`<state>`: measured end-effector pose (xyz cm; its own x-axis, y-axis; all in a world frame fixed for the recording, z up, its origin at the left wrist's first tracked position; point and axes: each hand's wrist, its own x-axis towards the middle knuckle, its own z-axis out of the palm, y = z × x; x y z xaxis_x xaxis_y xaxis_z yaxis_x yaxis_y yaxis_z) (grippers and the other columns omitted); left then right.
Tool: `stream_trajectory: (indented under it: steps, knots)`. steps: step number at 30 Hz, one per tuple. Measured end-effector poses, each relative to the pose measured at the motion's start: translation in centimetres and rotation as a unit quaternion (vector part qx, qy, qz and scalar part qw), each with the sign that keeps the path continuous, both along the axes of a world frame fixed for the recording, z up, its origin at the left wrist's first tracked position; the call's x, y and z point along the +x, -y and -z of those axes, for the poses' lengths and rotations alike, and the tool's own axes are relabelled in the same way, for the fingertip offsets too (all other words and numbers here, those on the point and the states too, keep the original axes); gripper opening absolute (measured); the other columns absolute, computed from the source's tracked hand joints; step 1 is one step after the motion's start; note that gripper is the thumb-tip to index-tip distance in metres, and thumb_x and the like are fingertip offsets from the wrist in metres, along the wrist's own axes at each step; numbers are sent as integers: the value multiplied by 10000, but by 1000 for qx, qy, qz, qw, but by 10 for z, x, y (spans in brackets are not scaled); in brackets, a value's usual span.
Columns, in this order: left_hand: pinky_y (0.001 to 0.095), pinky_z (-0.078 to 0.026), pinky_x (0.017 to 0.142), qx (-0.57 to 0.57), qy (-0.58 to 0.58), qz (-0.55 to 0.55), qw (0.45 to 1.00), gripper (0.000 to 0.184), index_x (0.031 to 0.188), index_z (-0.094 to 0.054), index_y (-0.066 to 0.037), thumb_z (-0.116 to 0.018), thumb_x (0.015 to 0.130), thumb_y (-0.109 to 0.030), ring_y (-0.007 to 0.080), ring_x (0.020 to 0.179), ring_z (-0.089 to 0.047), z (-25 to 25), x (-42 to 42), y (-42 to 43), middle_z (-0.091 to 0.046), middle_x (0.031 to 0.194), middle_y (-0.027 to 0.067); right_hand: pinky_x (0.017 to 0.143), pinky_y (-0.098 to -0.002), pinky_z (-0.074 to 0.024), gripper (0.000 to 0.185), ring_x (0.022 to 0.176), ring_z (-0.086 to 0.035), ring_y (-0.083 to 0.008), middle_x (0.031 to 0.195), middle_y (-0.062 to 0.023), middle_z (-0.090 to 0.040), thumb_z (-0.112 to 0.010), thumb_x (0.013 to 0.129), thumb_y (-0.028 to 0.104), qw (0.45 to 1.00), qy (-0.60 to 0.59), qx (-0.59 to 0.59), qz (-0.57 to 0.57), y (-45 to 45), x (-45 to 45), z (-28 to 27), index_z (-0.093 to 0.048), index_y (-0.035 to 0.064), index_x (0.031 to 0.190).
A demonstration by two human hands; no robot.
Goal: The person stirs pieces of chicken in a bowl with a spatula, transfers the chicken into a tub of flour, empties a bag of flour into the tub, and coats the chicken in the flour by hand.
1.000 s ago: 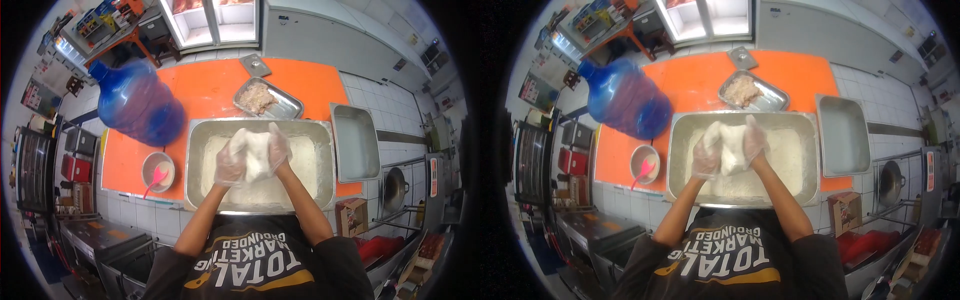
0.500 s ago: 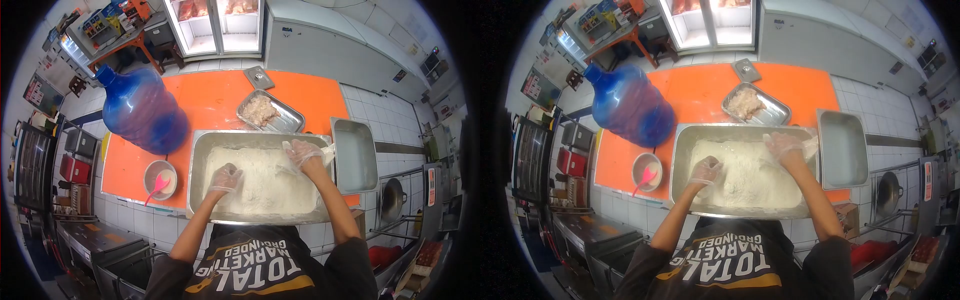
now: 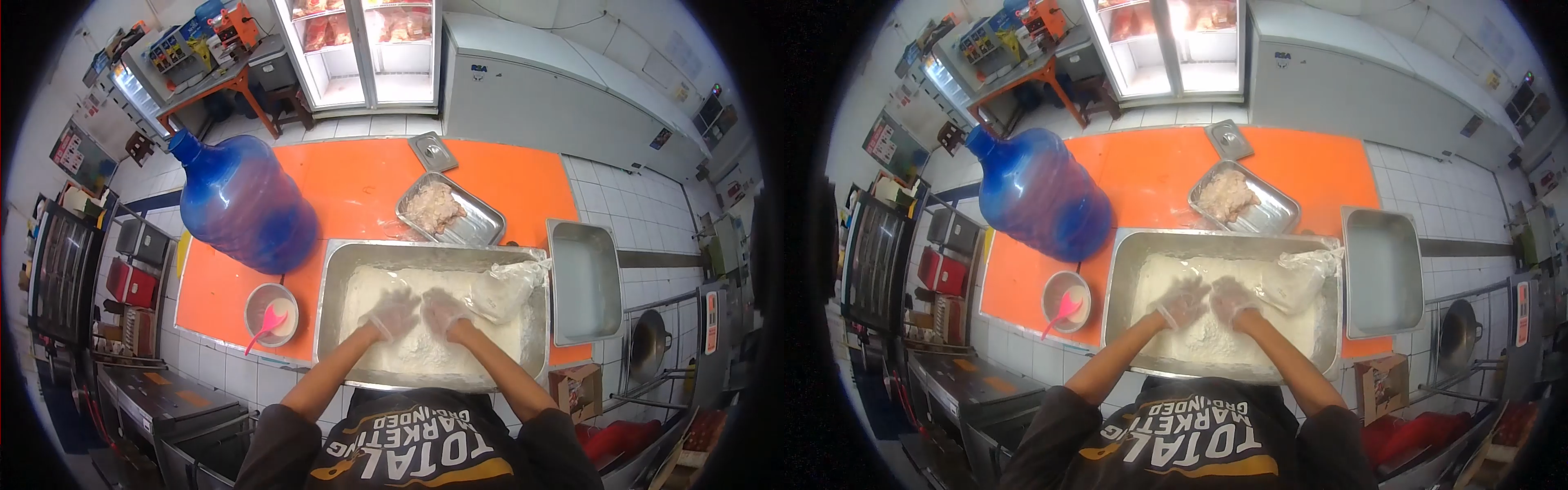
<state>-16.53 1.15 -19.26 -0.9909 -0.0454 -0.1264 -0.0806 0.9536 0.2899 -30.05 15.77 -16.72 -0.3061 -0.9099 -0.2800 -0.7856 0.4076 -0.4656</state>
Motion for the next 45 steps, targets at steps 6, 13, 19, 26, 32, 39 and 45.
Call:
stream_trajectory:
  steps: [6, 13, 19, 26, 32, 39, 45]
  knots:
    - [435, -326, 1078, 265, 88, 51, 959, 589, 1345, -432, 1, -515, 906, -384, 427, 1270, -411, -33, 42, -1, -473, 1323, 295, 1094, -377, -320, 562, 1292, -433, -317, 1365, -212, -479, -449, 913, 383, 992, 88, 51, -78, -37, 35, 13, -483, -28, 1295]
    - [434, -393, 1022, 147, 216, -235, 936, 681, 1261, -492, 39, -620, 793, -438, 422, 1105, -542, -34, 54, -27, -564, 1149, 302, 1145, -388, -221, 966, 1380, -286, -377, 1443, -312, -319, -523, 816, 641, 959, -38, 278, 29, -50, 45, -24, -277, -60, 1433]
    - [430, -281, 1115, 271, 364, 142, 880, 754, 1350, -392, 89, -580, 829, -423, 417, 1257, -448, -34, 21, -17, -463, 1325, 317, 1140, -371, -226, 1032, 1397, -263, -370, 1481, -324, -241, -488, 807, 670, 944, 217, 233, 86, -20, 46, -36, -219, -101, 1438]
    - [629, -94, 1114, -37, 15, 62, 997, 719, 1347, -451, 25, -536, 847, -484, 441, 1372, -265, -42, 35, -45, -301, 1453, 315, 1168, -490, -89, 891, 1445, -95, -376, 1536, -275, -131, -476, 853, 559, 984, -123, 51, -116, -46, 50, 2, -232, -49, 1457]
    - [610, -89, 1123, -115, 101, 134, 979, 825, 1453, -350, -102, -500, 815, -602, 424, 1399, -222, -10, 31, 4, -259, 1496, 267, 1176, -488, -58, 866, 1442, -86, -394, 1543, -248, -136, -449, 856, 559, 958, -187, 68, -208, -53, 6, 54, -239, -17, 1466]
    - [652, -64, 1095, -38, 58, 75, 995, 877, 1448, -329, -46, -502, 779, -587, 503, 1402, -92, 15, 38, -25, -90, 1523, 313, 1159, -544, 27, 797, 1450, -35, -379, 1562, -213, -105, -334, 892, 530, 980, 3, -74, -183, -54, 32, 29, -225, 0, 1477]
    - [693, -36, 1067, -16, 145, -12, 989, 925, 1448, -304, -2, -472, 798, -638, 496, 1376, -176, 11, -10, -3, -107, 1510, 330, 1160, -553, -20, 831, 1444, -73, -377, 1549, -236, -122, -490, 852, 469, 991, -107, 45, -71, -20, 9, 30, -209, 1, 1478]
